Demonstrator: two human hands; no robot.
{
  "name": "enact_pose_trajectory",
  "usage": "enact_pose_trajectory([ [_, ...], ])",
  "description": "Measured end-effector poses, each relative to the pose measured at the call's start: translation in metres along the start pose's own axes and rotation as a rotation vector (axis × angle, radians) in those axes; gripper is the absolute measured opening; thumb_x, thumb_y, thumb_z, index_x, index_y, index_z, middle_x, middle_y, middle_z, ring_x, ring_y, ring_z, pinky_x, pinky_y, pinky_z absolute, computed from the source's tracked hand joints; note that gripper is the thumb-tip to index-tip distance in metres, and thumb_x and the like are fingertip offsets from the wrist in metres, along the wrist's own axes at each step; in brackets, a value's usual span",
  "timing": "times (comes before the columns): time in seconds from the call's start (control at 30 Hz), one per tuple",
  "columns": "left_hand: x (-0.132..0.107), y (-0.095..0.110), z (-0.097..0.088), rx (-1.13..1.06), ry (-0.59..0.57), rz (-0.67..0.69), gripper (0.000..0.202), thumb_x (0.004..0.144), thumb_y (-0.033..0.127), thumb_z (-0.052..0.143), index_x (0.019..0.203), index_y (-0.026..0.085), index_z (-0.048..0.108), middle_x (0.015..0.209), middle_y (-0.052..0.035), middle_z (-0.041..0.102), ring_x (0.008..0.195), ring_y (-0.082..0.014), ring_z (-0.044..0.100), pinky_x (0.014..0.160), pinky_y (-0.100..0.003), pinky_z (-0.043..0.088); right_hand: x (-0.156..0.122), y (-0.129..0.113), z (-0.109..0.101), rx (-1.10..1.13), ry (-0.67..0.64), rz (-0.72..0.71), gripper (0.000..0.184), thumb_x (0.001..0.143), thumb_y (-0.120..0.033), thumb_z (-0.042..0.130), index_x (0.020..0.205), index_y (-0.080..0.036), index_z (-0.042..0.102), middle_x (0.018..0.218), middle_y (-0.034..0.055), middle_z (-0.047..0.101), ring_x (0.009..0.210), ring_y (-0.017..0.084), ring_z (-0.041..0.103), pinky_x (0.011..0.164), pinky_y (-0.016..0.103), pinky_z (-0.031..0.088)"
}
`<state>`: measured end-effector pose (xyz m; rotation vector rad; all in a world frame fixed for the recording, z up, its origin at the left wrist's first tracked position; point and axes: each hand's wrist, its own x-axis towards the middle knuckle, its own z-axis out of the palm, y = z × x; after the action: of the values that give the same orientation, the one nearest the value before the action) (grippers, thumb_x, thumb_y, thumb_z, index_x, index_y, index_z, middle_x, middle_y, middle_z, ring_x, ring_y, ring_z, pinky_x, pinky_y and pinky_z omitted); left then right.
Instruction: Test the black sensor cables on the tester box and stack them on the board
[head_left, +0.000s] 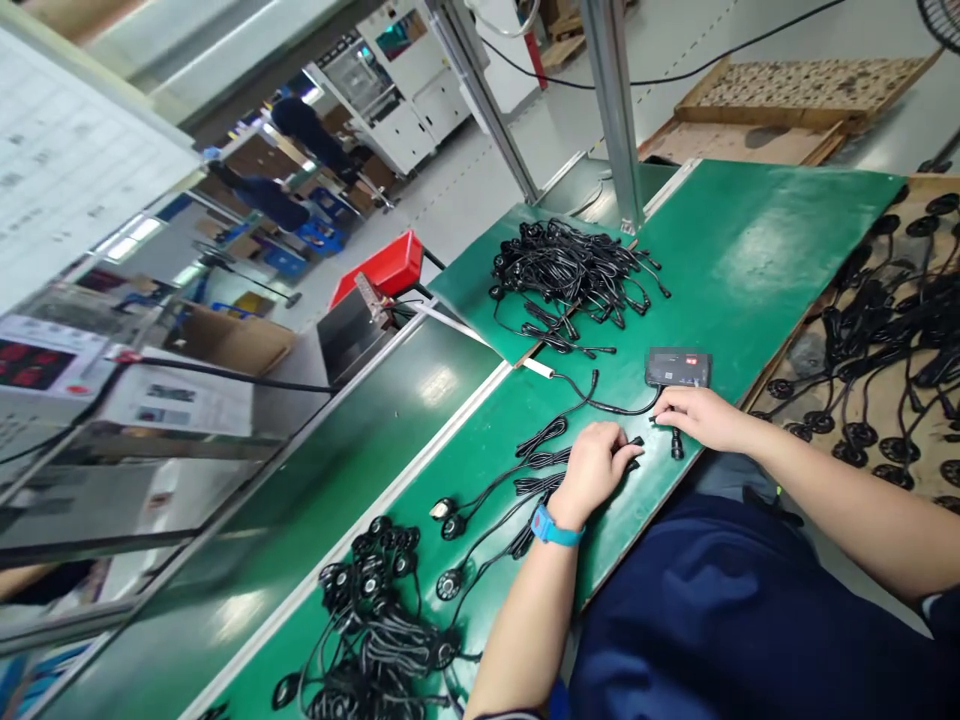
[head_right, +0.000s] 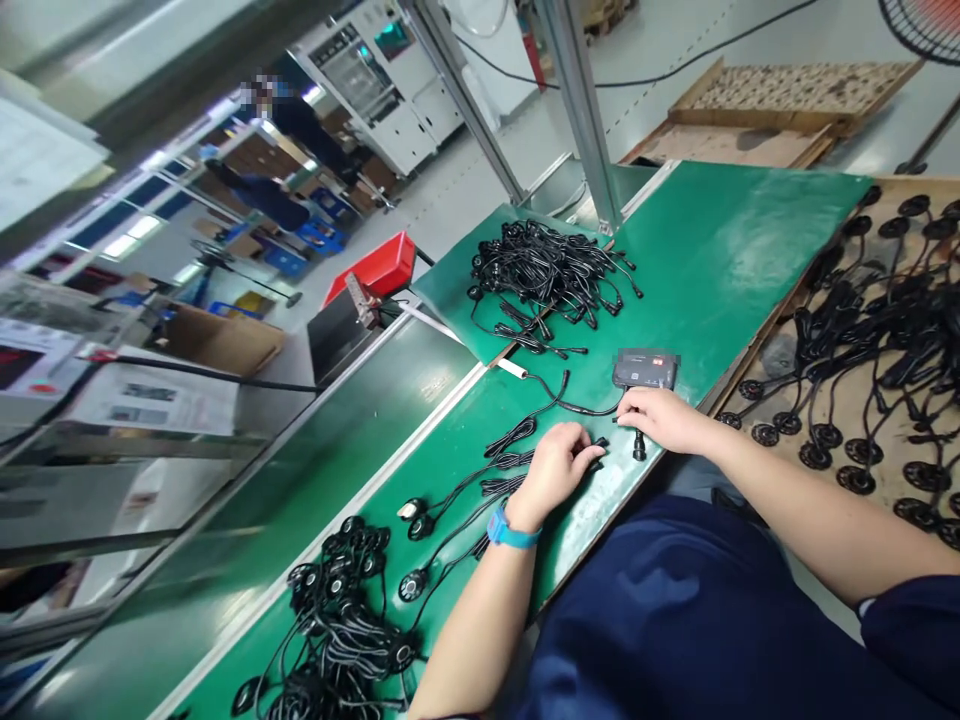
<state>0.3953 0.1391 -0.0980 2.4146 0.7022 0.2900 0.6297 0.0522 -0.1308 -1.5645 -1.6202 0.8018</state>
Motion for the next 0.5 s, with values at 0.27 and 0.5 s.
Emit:
enact_pose_trajectory([
  [0.27, 0.075, -0.026, -0.012, 0.373, 0.305, -0.287, 0.020, 0.094, 0.035, 0.069, 0.098, 0.018, 0.060, 0.101, -0.0135, 0.064, 0.102, -0.0307, 0.057, 0.090, -0.043, 0.045, -0.005, -0.001, 0.013, -0.028, 0.185, 0.038, 0.025, 0.098, -0.036, 0.056, 0.112, -0.021, 0.070, 0.099, 0.0062, 0.075, 0.092, 0.021, 0.070, 0.081, 0.032, 0.051],
  [0.5, 0.058, -0.026, -0.004, 0.237, 0.265, -0.131, 0.014, 0.098, 0.026, 0.059, 0.086, 0.021, 0.054, 0.088, -0.0067, 0.061, 0.092, -0.0257, 0.056, 0.086, -0.039, 0.046, -0.005, 0.000, 0.016, 0.107, 0.253, -0.003, 0.024, 0.097, -0.030, 0.060, 0.113, -0.018, 0.075, 0.105, 0.0086, 0.075, 0.091, 0.021, 0.071, 0.089, 0.035, 0.055],
])
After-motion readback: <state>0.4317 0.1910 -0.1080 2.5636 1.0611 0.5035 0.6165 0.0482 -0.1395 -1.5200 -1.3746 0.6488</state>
